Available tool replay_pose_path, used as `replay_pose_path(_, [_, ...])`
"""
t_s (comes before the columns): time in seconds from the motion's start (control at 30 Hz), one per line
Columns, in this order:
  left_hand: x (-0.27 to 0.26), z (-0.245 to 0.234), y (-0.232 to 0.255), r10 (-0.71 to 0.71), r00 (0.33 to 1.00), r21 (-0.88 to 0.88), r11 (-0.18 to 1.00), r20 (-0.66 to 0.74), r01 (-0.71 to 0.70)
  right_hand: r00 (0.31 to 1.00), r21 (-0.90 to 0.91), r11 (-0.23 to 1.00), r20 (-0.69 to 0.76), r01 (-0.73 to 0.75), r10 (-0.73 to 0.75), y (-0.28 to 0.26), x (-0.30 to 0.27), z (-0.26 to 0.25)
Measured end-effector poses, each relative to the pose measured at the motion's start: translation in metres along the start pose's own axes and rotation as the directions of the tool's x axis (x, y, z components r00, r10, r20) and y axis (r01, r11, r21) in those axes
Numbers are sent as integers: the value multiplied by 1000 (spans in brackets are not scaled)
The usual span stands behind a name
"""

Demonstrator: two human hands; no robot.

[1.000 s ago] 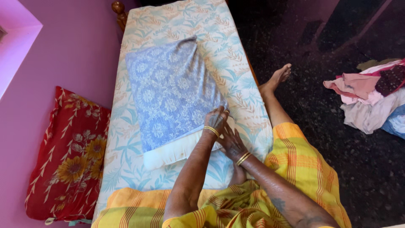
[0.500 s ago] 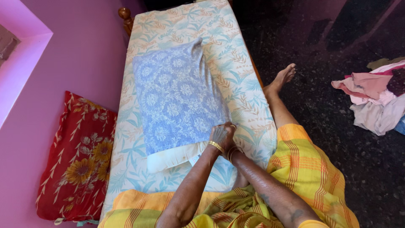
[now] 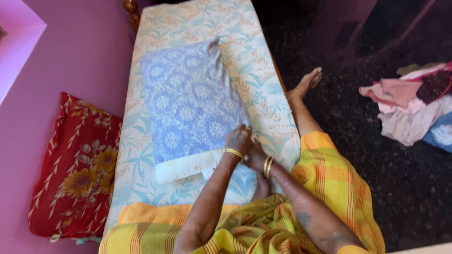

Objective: The person puts a patterned blue case onto a white pillow and pulls the fabric to cover the pillow completely.

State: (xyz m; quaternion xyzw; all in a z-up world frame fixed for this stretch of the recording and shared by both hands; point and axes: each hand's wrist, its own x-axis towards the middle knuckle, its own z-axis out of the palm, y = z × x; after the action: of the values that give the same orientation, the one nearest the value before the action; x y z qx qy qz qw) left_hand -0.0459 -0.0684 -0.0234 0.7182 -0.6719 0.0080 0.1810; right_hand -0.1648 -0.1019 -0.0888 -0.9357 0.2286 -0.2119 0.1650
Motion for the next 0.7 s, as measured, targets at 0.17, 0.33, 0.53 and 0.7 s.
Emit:
replay_pose_path(0.17, [-27, -35, 7, -19, 973, -165, 986, -231, -20, 959, 267, 934, -222, 236, -178, 37, -3, -15])
replay_pose_path(0.33, [-88, 7, 8, -197, 961, -392, 914, -194, 108, 850, 143, 902, -304, -406, 431, 42, -8, -27])
replay_pose_path(0.53, [-113, 121, -6, -477, 731, -835, -9, 488, 551, 861, 217, 951, -413, -222, 295, 55, 9, -14])
replay_pose_path(0.7, [-110, 102, 3, -406, 720, -748, -622, 563, 233, 853, 332, 917, -391, -219, 345, 68, 18, 3])
